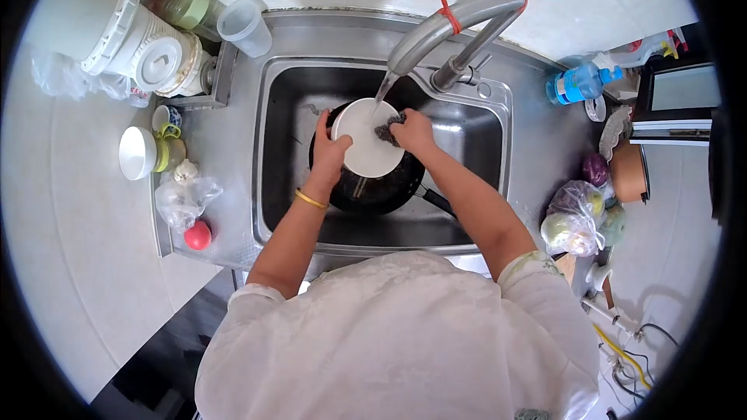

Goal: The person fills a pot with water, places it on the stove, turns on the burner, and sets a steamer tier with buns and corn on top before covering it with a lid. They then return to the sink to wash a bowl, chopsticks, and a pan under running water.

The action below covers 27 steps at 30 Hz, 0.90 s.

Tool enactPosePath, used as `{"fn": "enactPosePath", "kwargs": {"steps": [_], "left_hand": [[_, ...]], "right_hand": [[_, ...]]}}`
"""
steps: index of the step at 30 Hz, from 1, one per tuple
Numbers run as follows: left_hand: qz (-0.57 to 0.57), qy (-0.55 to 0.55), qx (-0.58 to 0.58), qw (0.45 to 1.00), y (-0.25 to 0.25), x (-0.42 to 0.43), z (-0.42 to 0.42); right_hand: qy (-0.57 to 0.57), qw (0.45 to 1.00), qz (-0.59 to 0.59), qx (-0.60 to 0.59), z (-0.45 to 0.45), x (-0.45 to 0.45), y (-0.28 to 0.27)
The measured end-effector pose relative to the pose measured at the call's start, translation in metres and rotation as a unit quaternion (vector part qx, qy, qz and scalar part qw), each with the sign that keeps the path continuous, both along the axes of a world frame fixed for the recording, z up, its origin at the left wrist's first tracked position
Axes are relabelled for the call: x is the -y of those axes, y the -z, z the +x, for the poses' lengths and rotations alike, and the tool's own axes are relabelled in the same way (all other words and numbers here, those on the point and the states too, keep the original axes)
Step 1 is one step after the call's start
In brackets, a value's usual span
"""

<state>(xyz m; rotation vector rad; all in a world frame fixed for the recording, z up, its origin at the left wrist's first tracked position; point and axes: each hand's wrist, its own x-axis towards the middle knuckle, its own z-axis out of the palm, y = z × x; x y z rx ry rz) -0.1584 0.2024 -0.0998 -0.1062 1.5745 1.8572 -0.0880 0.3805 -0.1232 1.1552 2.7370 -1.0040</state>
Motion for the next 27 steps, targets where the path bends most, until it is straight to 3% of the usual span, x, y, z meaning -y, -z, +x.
{"fn": "enactPosePath", "kwargs": {"steps": [1,2,4,6,8,9,10,11,14,15,18,19,21,23,26,27], "left_hand": [[0.011,-0.028,-0.003,1.0,0.002,0.0,0.011],[0.022,-0.056,-0.005,0.998,0.006,-0.002,0.025],[0.042,-0.09,-0.021,0.995,0.011,-0.006,0.043],[0.06,-0.105,-0.05,0.991,0.014,-0.008,0.053],[0.092,-0.066,-0.034,0.993,0.023,-0.001,0.043],[0.102,-0.05,-0.01,0.994,0.018,0.001,0.04],[0.112,-0.033,0.013,0.993,0.014,0.002,0.038],[0.088,-0.016,0.018,0.996,0.015,0.003,0.039],[0.03,0.004,0.081,0.996,0.002,0.0,0.043],[0.043,0.015,0.091,0.995,0.002,-0.002,0.045],[0.062,0.033,0.116,0.991,0.001,-0.003,0.049],[0.055,0.031,0.121,0.991,-0.001,-0.004,0.05],[0.052,0.019,0.137,0.989,0.001,-0.004,0.05],[0.049,0.018,0.152,0.987,0.015,-0.002,0.049],[0.038,0.05,0.184,0.981,0.011,-0.005,0.054],[0.031,0.064,0.196,0.978,0.006,-0.005,0.055]], "right_hand": [[-0.003,0.999,-0.043,0.024,0.004,0.002,0.002],[0.077,0.984,-0.158,0.022,0.008,0.008,0.004],[0.23,0.897,-0.378,0.016,0.01,0.029,0.002],[0.293,0.831,-0.473,-0.005,0.015,0.044,0.011],[0.249,0.843,-0.476,0.027,0.015,0.039,0.021],[0.137,0.954,-0.263,0.038,0.011,0.026,0.017],[0.016,0.998,-0.032,0.046,0.006,0.01,0.005],[-0.01,1.0,0.019,-0.01,0.001,0.003,-0.019],[-0.221,0.955,0.122,-0.158,-0.003,0.0,-0.069],[-0.303,0.927,0.169,-0.141,-0.002,0.006,-0.084],[-0.483,0.79,0.285,-0.248,0.002,0.012,-0.064],[-0.506,0.788,0.277,-0.214,0.003,0.007,-0.045],[-0.445,0.865,0.219,-0.074,0.016,0.011,-0.013],[-0.406,0.904,0.127,0.05,0.025,0.025,0.003],[-0.379,0.917,-0.1,0.069,0.02,0.04,-0.001],[-0.332,0.939,-0.087,-0.011,0.017,0.04,0.0]]}}
